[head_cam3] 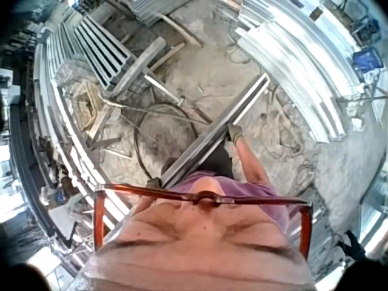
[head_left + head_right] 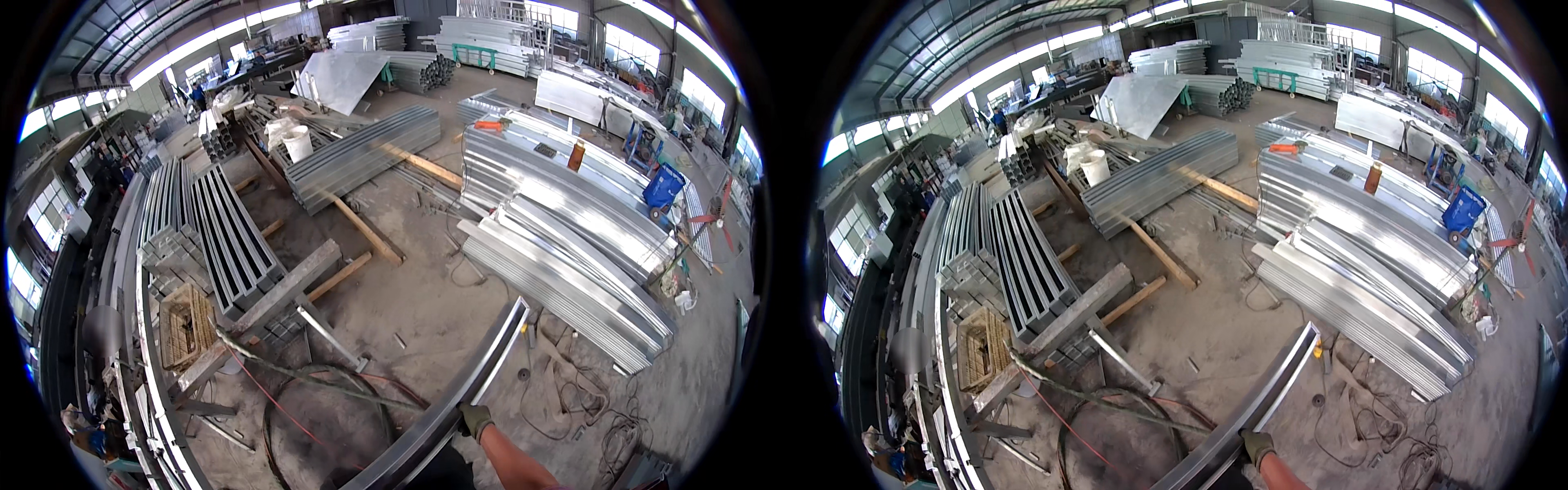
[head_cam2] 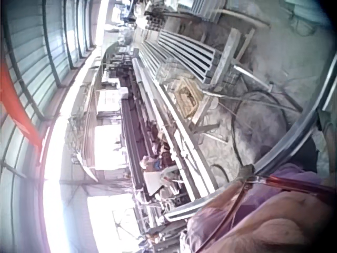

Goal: The person welds rectangular metal frames using a handheld welding torch, then hammers the joints to align them. After completing the welds, the person stacks the finished frames with other similar frames on the floor.

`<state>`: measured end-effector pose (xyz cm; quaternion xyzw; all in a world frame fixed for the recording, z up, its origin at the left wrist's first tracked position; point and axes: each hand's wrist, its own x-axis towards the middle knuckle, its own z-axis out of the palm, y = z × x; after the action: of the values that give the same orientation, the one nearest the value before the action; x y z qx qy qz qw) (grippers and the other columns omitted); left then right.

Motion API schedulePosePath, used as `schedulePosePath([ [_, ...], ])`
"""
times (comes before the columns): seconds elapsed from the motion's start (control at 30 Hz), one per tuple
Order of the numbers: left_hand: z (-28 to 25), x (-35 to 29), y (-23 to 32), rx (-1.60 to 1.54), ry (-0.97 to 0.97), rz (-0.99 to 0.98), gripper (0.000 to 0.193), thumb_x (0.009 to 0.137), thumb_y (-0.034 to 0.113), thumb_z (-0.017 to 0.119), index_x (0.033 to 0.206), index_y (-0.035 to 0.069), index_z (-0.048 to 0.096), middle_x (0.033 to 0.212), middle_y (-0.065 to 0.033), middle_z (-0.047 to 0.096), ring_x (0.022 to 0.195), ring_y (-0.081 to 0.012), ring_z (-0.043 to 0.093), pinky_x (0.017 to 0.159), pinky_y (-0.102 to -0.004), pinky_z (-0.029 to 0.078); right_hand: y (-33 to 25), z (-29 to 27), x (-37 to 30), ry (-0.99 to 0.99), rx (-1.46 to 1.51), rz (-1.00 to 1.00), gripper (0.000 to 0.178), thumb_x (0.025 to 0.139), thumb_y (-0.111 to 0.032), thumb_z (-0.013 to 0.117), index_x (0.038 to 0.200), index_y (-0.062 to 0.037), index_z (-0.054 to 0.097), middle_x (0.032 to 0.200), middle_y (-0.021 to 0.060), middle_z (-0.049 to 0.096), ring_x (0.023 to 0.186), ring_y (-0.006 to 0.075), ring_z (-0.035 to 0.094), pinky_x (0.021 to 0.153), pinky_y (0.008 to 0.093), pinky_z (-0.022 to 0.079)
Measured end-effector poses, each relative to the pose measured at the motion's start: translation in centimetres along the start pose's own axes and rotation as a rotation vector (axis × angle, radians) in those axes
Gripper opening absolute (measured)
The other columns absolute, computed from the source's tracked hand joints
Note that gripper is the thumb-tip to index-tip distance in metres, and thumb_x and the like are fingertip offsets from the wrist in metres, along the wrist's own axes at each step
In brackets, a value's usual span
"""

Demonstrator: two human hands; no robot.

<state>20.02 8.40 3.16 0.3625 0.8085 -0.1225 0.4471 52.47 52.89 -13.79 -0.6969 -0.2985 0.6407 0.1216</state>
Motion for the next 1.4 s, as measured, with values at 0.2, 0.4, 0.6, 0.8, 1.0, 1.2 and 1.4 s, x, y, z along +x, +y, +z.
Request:
schedulePosePath([
  [0.2, -4.4, 0.4, 12.3, -0.006, 0.280, 0.022, 0.049, 0.076, 0.034, 0.083, 0.114, 0.007, 0.070, 0.114, -0.0272, 0.074, 0.103, -0.0455, 0.073, 0.092, -0.0518, 0.060, -11.9, -1.8, 2.9, -0.050, -0.002, -0.106, 0.041, 0.099, -0.035, 0.071, 0.090, 0.0052, 0.073, 0.070, 0.0185, 0.072, 0.052, 0.0311, 0.069, 0.047, 0.0490, 0.056],
  [0.4, -10.4, 4.5, 20.5, -0.016, 0.236, 0.051, 0.049, 0.077, 0.034, 0.082, 0.115, 0.006, 0.070, 0.115, -0.0276, 0.074, 0.104, -0.0457, 0.073, 0.092, -0.0520, 0.060, -11.6, -0.1, 4.4, -0.250, -0.275, -0.281, 0.049, 0.100, -0.035, 0.068, 0.126, 0.0067, 0.068, 0.120, 0.0191, 0.074, 0.107, 0.0319, 0.073, 0.091, 0.0437, 0.059],
  [0.6, -14.5, 9.1, 24.0, -0.082, 0.208, 0.001, 0.048, 0.078, 0.034, 0.081, 0.116, 0.006, 0.070, 0.115, -0.0280, 0.074, 0.105, -0.0459, 0.073, 0.093, -0.0523, 0.059, -18.6, 4.5, 7.6, -0.424, -0.237, -0.155, 0.054, 0.104, -0.041, 0.060, 0.136, 0.0029, 0.061, 0.132, 0.0180, 0.067, 0.117, 0.0313, 0.065, 0.100, 0.0434, 0.052],
  [0.8, -23.1, 18.3, 26.9, -0.074, 0.173, 0.018, 0.048, 0.078, 0.033, 0.080, 0.117, 0.006, 0.070, 0.116, -0.0284, 0.074, 0.106, -0.0460, 0.073, 0.093, -0.0525, 0.059, -26.9, 8.1, 14.8, -0.446, -0.115, -0.040, 0.059, 0.108, -0.047, 0.052, 0.145, -0.0008, 0.054, 0.144, 0.0170, 0.060, 0.127, 0.0307, 0.058, 0.109, 0.0431, 0.044],
  [1.0, -34.2, 26.5, 30.8, -0.049, 0.154, 0.053, 0.048, 0.079, 0.033, 0.079, 0.117, 0.005, 0.070, 0.116, -0.0287, 0.074, 0.107, -0.0462, 0.073, 0.093, -0.0527, 0.059, -33.9, 9.2, 22.3, -0.389, 0.105, 0.126, 0.065, 0.112, -0.053, 0.043, 0.154, -0.0045, 0.047, 0.156, 0.0159, 0.052, 0.137, 0.0301, 0.051, 0.118, 0.0428, 0.036],
  [1.2, -42.2, 32.0, 35.2, -0.043, 0.144, 0.075, 0.048, 0.080, 0.033, 0.078, 0.118, 0.005, 0.070, 0.117, -0.0291, 0.074, 0.108, -0.0464, 0.072, 0.093, -0.0529, 0.059, -37.0, 9.3, 29.9, -0.454, 0.463, 0.361, 0.054, 0.110, -0.055, 0.046, 0.135, -0.0066, 0.050, 0.132, 0.0149, 0.051, 0.115, 0.0304, 0.048, 0.101, 0.0443, 0.036],
  [1.4, -46.3, 36.6, 41.5, -0.070, 0.126, 0.028, 0.048, 0.081, 0.032, 0.077, 0.119, 0.005, 0.069, 0.118, -0.0295, 0.074, 0.109, -0.0465, 0.072, 0.094, -0.0531, 0.059, -47.2, 10.5, 33.4, -0.399, -0.174, 0.029, 0.047, 0.101, -0.044, 0.065, 0.103, 0.0026, 0.071, 0.084, 0.0196, 0.068, 0.068, 0.0336, 0.063, 0.060, 0.0468, 0.050],
])
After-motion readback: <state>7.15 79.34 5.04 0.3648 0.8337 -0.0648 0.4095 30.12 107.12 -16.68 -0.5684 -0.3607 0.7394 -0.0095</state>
